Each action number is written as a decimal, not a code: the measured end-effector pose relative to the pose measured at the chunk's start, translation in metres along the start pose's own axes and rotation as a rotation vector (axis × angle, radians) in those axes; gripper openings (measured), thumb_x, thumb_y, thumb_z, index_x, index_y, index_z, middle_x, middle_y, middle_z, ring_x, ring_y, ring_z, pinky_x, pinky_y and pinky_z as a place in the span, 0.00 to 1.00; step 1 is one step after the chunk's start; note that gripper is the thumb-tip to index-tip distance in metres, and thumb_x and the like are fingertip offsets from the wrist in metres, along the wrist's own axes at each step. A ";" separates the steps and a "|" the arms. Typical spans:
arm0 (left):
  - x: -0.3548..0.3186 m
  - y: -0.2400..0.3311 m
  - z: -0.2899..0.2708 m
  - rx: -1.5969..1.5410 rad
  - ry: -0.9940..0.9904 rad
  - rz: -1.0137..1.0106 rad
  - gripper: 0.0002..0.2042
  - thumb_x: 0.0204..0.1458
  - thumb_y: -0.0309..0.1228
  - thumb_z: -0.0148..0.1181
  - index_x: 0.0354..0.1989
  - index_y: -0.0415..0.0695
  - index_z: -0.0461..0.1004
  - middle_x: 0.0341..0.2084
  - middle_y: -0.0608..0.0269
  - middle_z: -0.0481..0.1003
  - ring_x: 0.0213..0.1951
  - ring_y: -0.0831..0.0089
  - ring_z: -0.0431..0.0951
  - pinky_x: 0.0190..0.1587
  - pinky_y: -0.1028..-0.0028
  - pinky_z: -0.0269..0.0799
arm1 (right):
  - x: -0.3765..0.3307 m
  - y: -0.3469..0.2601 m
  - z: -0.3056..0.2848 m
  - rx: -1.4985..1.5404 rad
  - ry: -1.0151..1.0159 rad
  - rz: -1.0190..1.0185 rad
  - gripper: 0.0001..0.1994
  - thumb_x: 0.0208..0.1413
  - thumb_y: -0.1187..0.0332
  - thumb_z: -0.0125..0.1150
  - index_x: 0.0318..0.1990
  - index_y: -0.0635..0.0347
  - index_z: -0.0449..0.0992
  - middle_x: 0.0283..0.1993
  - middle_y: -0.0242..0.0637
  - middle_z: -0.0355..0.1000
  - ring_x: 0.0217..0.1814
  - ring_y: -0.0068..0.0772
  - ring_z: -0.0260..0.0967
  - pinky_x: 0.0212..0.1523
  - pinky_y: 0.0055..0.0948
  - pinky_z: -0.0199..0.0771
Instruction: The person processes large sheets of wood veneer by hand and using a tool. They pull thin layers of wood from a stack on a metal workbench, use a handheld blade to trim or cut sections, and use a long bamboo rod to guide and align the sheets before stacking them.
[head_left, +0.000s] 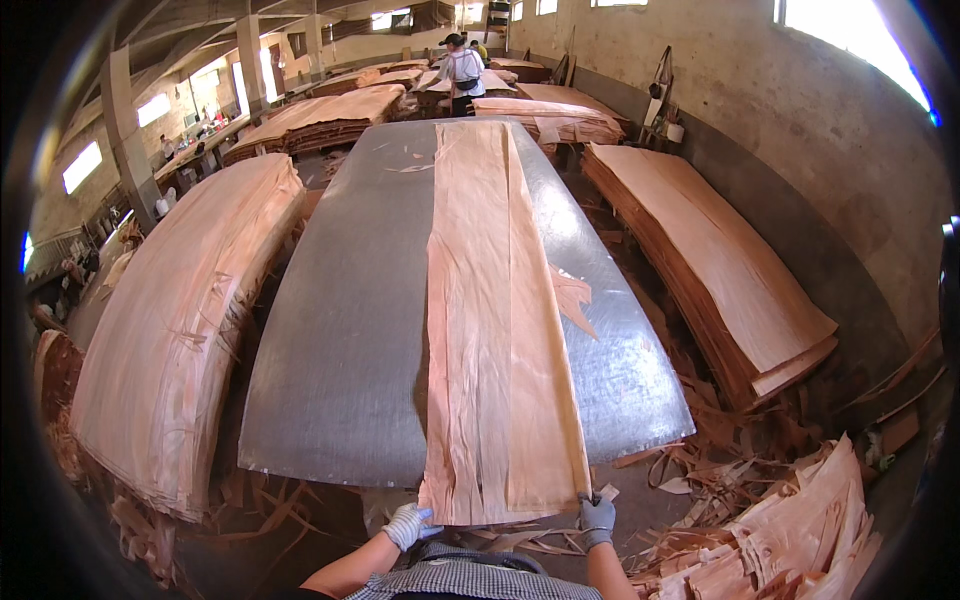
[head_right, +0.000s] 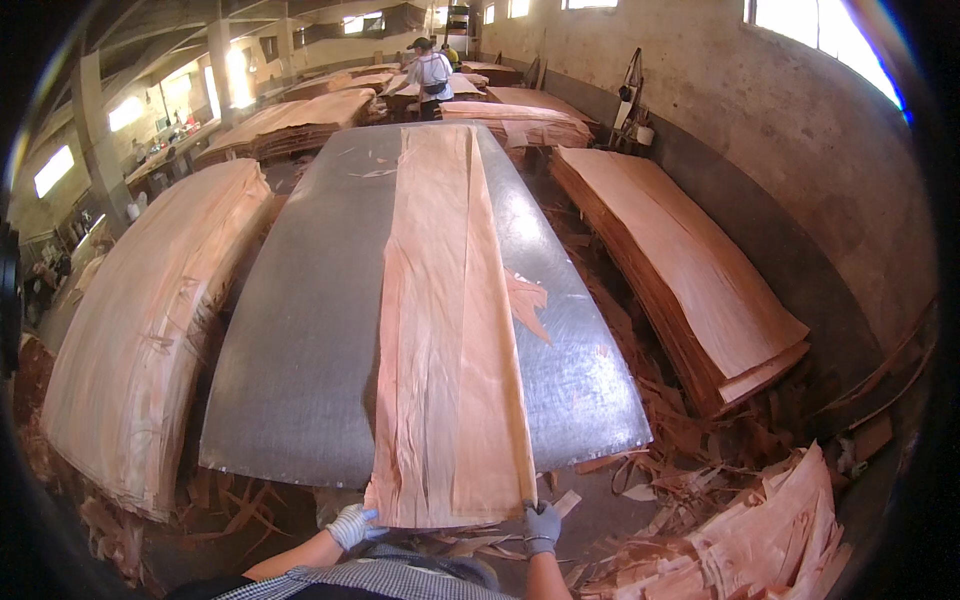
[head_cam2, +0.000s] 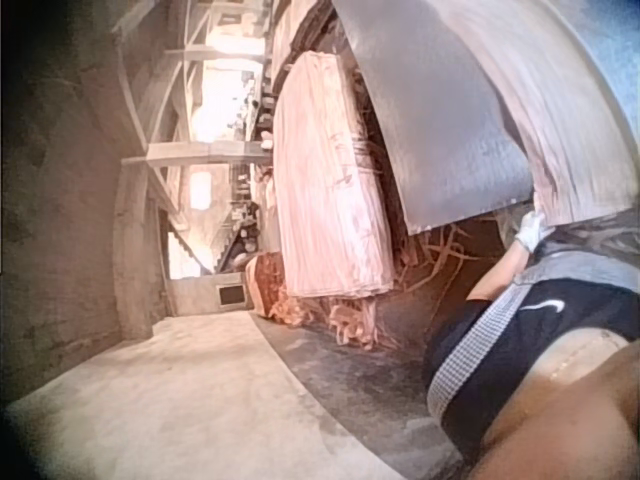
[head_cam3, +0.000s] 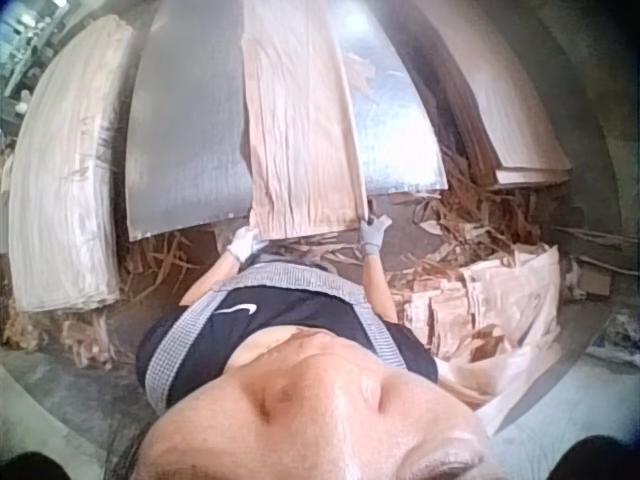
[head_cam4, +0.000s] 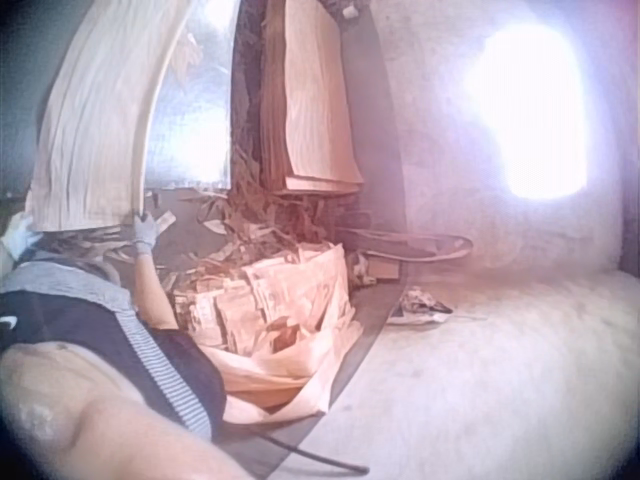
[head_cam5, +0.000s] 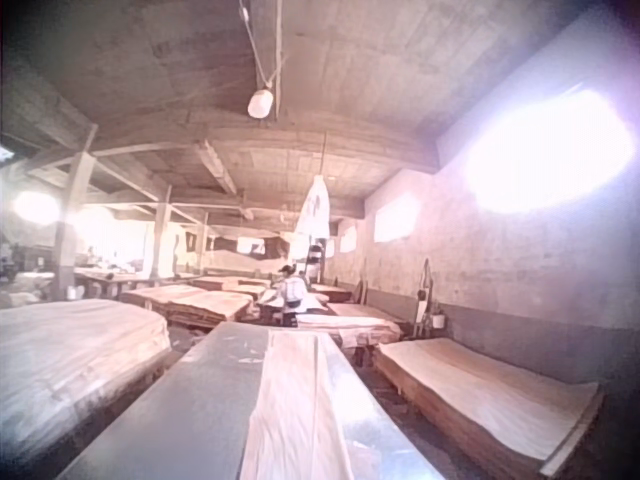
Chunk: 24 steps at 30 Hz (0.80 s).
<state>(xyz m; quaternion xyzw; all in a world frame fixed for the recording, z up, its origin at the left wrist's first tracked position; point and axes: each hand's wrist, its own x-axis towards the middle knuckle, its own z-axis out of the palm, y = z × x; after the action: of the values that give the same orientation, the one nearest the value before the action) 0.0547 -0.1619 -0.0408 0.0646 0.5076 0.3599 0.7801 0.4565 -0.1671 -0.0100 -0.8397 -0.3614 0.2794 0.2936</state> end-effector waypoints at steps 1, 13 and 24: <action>0.001 0.006 0.007 -0.027 -0.021 0.026 0.16 0.48 0.21 0.49 0.48 0.39 0.62 0.44 0.51 0.67 0.45 0.50 0.69 0.45 0.45 0.69 | 0.005 -0.011 -0.008 -0.029 0.010 -0.021 0.17 0.44 0.56 0.60 0.33 0.62 0.76 0.29 0.46 0.74 0.33 0.45 0.72 0.35 0.37 0.69; 0.091 0.087 0.130 0.101 0.142 0.052 0.20 0.49 0.22 0.50 0.52 0.43 0.58 0.51 0.52 0.59 0.48 0.52 0.66 0.43 0.47 0.72 | 0.150 -0.099 -0.023 -0.095 0.009 -0.050 0.20 0.43 0.53 0.59 0.32 0.62 0.77 0.32 0.51 0.73 0.37 0.49 0.72 0.39 0.39 0.69; 0.085 0.063 0.160 0.198 0.139 0.087 0.23 0.50 0.24 0.52 0.55 0.40 0.55 0.49 0.50 0.63 0.45 0.46 0.70 0.40 0.50 0.74 | 0.171 -0.065 -0.041 -0.105 0.084 -0.111 0.19 0.43 0.52 0.60 0.35 0.58 0.78 0.26 0.45 0.74 0.27 0.44 0.72 0.30 0.37 0.69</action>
<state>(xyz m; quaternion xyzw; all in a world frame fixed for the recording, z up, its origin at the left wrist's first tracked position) 0.1772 -0.0207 0.0016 0.1380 0.5904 0.3450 0.7165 0.5552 -0.0100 0.0188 -0.8435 -0.4091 0.2080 0.2790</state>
